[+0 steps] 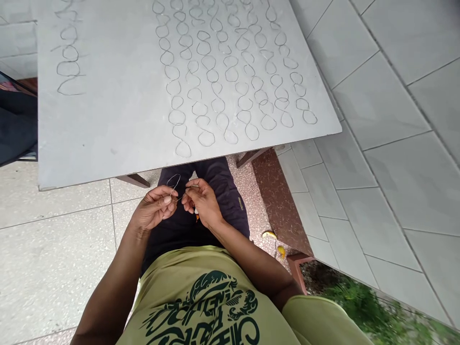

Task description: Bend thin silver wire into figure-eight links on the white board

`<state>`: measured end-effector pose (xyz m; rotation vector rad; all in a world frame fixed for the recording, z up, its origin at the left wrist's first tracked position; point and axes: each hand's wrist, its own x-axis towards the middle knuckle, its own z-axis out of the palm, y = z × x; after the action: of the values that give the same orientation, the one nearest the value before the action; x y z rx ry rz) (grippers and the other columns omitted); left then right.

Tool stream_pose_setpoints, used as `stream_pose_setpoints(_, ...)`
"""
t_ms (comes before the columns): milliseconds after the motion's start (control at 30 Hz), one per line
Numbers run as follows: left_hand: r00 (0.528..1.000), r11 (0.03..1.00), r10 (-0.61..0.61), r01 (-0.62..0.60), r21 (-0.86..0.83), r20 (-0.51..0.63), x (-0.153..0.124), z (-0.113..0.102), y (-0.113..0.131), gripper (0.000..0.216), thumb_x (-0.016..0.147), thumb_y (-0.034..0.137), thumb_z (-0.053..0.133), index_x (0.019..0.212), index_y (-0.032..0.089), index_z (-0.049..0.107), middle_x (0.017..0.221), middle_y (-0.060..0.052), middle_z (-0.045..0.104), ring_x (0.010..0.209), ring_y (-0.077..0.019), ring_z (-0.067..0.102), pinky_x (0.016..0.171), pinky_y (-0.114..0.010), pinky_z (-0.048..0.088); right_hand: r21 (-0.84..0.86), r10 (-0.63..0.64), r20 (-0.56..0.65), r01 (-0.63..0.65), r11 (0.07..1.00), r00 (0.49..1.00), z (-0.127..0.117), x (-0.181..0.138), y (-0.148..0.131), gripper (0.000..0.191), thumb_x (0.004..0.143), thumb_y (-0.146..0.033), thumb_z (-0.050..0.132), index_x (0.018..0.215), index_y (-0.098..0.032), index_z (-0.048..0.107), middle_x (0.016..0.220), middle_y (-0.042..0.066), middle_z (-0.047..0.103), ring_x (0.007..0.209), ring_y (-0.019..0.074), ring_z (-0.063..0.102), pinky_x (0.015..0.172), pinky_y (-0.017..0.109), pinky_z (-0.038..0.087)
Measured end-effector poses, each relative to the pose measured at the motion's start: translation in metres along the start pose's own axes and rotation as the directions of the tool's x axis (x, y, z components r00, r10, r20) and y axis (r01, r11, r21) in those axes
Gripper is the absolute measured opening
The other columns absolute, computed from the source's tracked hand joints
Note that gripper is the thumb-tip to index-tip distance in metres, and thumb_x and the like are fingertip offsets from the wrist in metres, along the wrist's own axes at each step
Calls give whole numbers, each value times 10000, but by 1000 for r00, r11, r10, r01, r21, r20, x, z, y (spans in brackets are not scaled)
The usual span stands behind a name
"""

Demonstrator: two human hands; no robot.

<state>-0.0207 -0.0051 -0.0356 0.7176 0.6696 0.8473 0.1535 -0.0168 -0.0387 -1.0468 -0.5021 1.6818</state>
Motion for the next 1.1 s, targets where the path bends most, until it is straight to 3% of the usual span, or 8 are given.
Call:
stream_pose_setpoints(167, 998, 999, 1, -3, -40, -65, 0, 7, -4, 194, 846, 238, 805, 1008, 141, 762, 617, -6, 595, 472, -72, 479, 449, -181, 371, 86, 33, -33, -30, 996, 999, 2, 4, 1, 280, 786, -308, 713, 947, -234, 496, 560, -80, 643, 383, 97, 499, 351, 187, 321)
stream_pose_setpoints(333, 976, 972, 34, -83, -220, -215, 4, 16, 2, 217, 788, 210, 842, 954, 134, 725, 647, 36, 494, 498, -36, 410, 441, -131, 336, 89, 102, 75, -108, 990, 992, -1, 0, -7, 410, 836, -567, 749, 923, -213, 559, 646, -36, 657, 455, 101, 550, 373, 195, 330)
stream_pose_setpoints(433, 968, 959, 30, -98, -265, -249, 4, 19, 5, 215, 778, 209, 839, 934, 123, 717, 640, 41, 461, 497, -36, 379, 405, -121, 305, 76, 111, 145, -123, 989, 983, -2, -5, -11, 409, 859, -581, 739, 894, -193, 611, 683, -24, 651, 488, 96, 560, 396, 195, 341)
stream_pose_setpoints(567, 968, 963, 12, -79, -257, -249, 2, 24, 2, 207, 788, 183, 820, 960, 113, 728, 638, 35, 488, 490, -37, 391, 400, -121, 313, 76, 61, 210, -78, 994, 976, -1, -9, -13, 362, 880, -540, 741, 897, -188, 661, 710, -15, 648, 532, 106, 576, 434, 203, 371)
stream_pose_setpoints(733, 978, 965, -39, -17, -261, -205, -3, 30, -1, 176, 809, 183, 810, 948, 104, 736, 612, 23, 526, 483, -39, 434, 424, -127, 342, 70, 10, 159, -22, 997, 987, -14, -4, -29, 479, 916, -637, 636, 916, -166, 721, 780, 37, 665, 656, 150, 624, 513, 240, 448)
stream_pose_setpoints(833, 980, 974, -79, 37, -224, -185, -5, 32, -1, 163, 824, 197, 810, 942, 106, 743, 596, 11, 559, 475, -49, 468, 428, -137, 355, -16, 37, 213, -34, 999, 976, -21, 1, -44, 419, 894, -584, 698, 955, -173, 753, 847, 48, 682, 723, 160, 627, 554, 242, 471)
stream_pose_setpoints(967, 982, 981, -106, 78, -178, -159, -4, 40, -3, 172, 848, 234, 801, 950, 106, 749, 625, -14, 621, 458, -57, 496, 423, -152, 378, -62, 109, 360, -92, 994, 926, -23, 6, -53, 365, 915, -521, 697, 996, -173, 768, 825, 38, 677, 669, 142, 595, 523, 228, 439)
stream_pose_setpoints(1100, 972, 977, -63, 14, -210, -227, -3, 49, -3, 145, 831, 206, 810, 942, 136, 749, 745, -49, 705, 529, -75, 563, 454, -155, 426, 22, 120, 331, -135, 991, 936, -31, 7, -42, 292, 908, -442, 697, 992, -168, 756, 783, 23, 660, 641, 141, 583, 513, 235, 440)
